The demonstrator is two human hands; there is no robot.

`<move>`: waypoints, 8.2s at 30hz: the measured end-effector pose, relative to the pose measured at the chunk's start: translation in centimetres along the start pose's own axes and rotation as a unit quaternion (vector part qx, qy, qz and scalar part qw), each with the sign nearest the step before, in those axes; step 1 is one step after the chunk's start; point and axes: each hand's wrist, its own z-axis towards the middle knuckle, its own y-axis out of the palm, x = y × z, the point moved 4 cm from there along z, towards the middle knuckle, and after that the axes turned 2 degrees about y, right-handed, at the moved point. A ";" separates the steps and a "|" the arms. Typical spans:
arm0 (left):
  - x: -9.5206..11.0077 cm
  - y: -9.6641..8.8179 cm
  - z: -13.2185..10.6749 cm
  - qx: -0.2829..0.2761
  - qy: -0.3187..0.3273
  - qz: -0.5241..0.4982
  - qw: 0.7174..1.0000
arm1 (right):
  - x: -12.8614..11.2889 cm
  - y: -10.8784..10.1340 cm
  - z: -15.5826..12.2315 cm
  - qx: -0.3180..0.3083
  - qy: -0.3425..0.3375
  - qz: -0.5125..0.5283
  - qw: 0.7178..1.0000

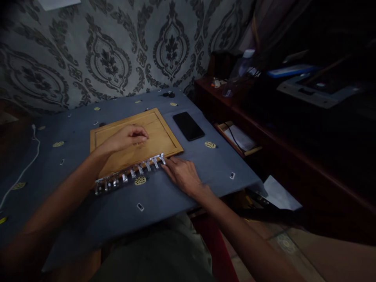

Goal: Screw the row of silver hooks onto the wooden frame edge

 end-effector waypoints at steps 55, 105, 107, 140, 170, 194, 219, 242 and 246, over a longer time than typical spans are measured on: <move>11.8 -0.4 -2.5 0.186 0.174 0.133 0.958 | 0.1 0.4 0.1 -0.012 0.007 -0.018 1.000; 10.9 0.1 -2.4 0.177 0.168 0.185 0.952 | 0.2 0.2 -0.1 -0.003 -0.002 -0.007 1.000; 11.0 0.1 -2.4 0.183 0.171 0.201 0.947 | 0.2 0.3 0.0 -0.001 -0.003 -0.004 1.000; 11.3 -0.5 -2.5 0.204 0.159 0.180 0.949 | 0.3 0.4 -0.1 0.004 0.003 0.008 1.000; 11.2 -0.1 -2.2 0.203 0.145 0.164 0.955 | 0.3 0.3 -0.1 0.000 0.003 0.001 1.000; 11.3 0.1 -2.0 0.210 0.152 0.147 0.954 | 0.5 0.6 -0.2 0.019 0.001 0.012 1.000; 11.8 -0.1 -2.4 0.208 0.123 0.148 0.959 | 0.5 0.7 -0.2 0.015 0.003 0.011 1.000; 11.8 -0.2 -2.4 0.221 0.138 0.171 0.950 | 0.4 0.4 -0.2 0.008 0.006 0.010 1.000; 11.8 -0.1 -2.4 0.224 0.143 0.175 0.948 | 0.4 0.5 -0.2 0.006 0.010 0.013 1.000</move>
